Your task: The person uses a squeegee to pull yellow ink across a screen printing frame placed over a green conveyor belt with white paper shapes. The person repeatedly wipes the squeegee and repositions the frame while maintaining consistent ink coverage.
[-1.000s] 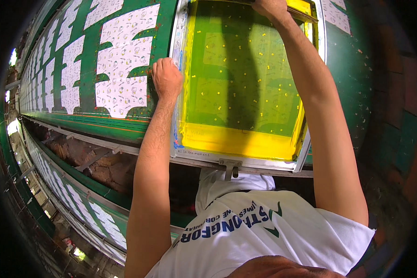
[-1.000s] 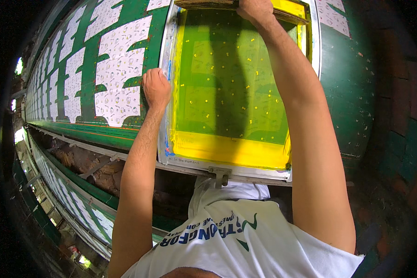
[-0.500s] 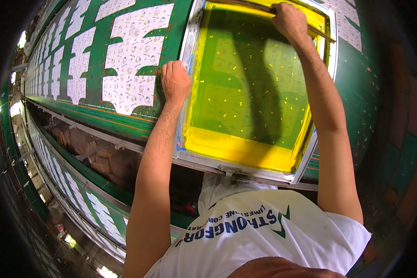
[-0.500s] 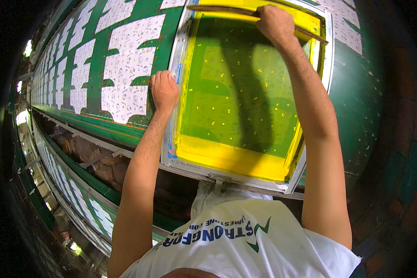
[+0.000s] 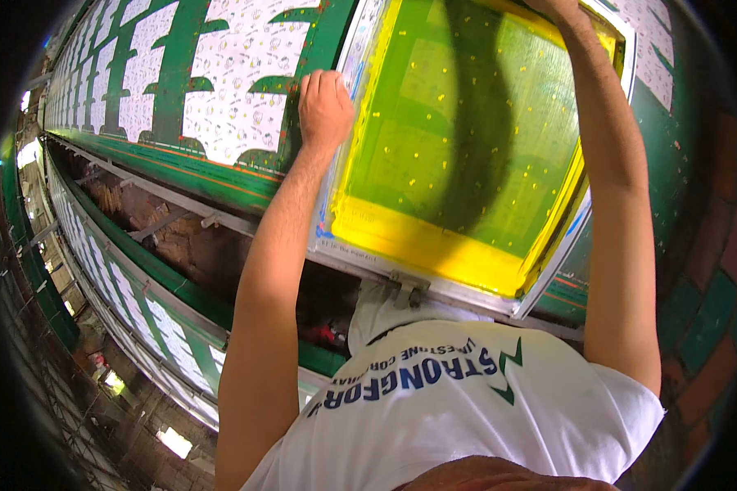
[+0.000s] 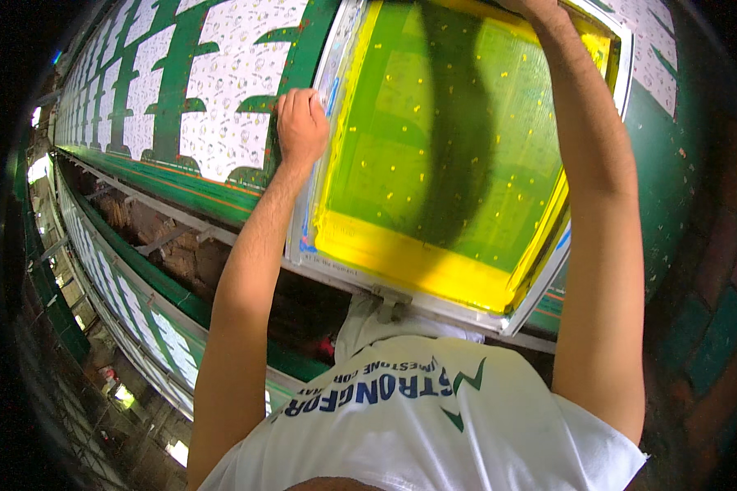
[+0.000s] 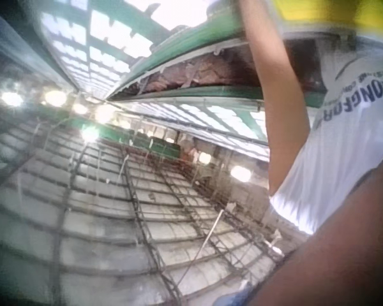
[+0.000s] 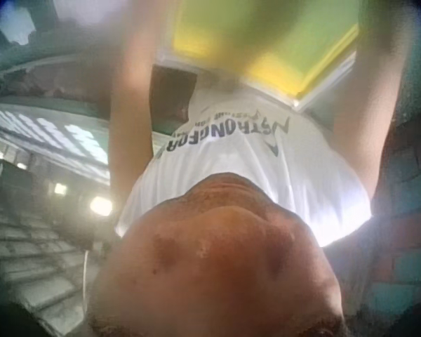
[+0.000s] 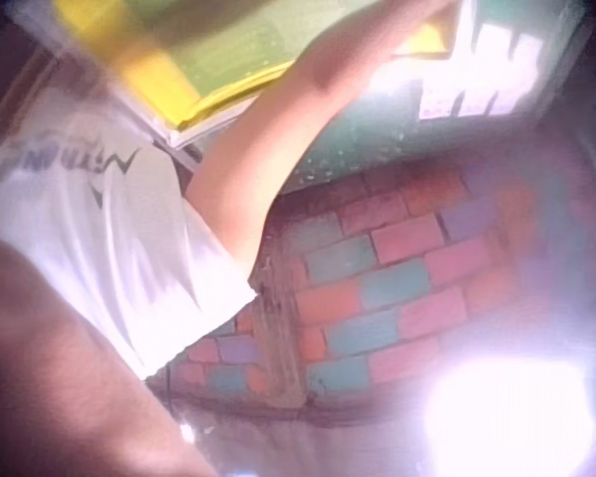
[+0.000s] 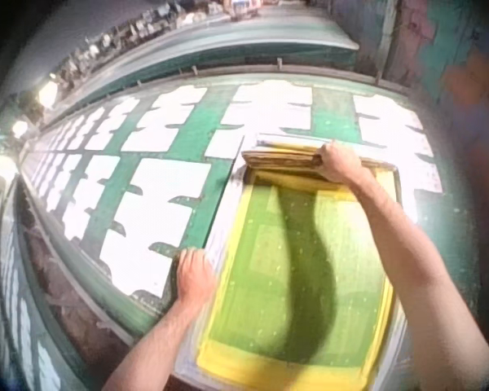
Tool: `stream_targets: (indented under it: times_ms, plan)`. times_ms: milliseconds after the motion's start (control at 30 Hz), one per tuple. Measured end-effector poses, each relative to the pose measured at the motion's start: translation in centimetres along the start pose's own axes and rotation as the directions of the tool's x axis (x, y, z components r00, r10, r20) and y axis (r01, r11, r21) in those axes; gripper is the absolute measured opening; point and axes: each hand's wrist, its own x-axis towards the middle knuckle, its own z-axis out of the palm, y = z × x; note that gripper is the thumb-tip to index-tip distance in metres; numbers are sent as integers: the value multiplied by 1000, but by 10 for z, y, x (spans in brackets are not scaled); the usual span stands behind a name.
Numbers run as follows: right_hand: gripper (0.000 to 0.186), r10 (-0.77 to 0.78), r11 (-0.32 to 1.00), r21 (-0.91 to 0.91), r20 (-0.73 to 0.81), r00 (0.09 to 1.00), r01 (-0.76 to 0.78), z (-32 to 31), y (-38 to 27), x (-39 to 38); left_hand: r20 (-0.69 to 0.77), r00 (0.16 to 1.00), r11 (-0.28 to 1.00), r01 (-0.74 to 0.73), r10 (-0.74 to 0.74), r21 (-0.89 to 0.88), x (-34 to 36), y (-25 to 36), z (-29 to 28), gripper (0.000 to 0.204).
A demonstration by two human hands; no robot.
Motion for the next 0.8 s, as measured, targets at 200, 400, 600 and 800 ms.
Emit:
stream_targets:
  times_ms: [200,400,600,800]
  plan:
    - [18,-223,971,-32,230,947,237,-13,-26,-41,0,1000,995,7,-7,-98,2,-7,1,6]
    - [19,-496,865,53,248,832,499,-2,-89,-127,-37,996,961,72,-85,-269,1,-16,8,6]
    - [19,-514,843,6,303,802,538,-6,-123,-209,-26,995,950,88,-100,-298,1,-22,8,11]
    - [12,-461,885,54,250,852,463,-6,-180,-303,-38,996,959,68,-82,-277,0,-18,10,12]
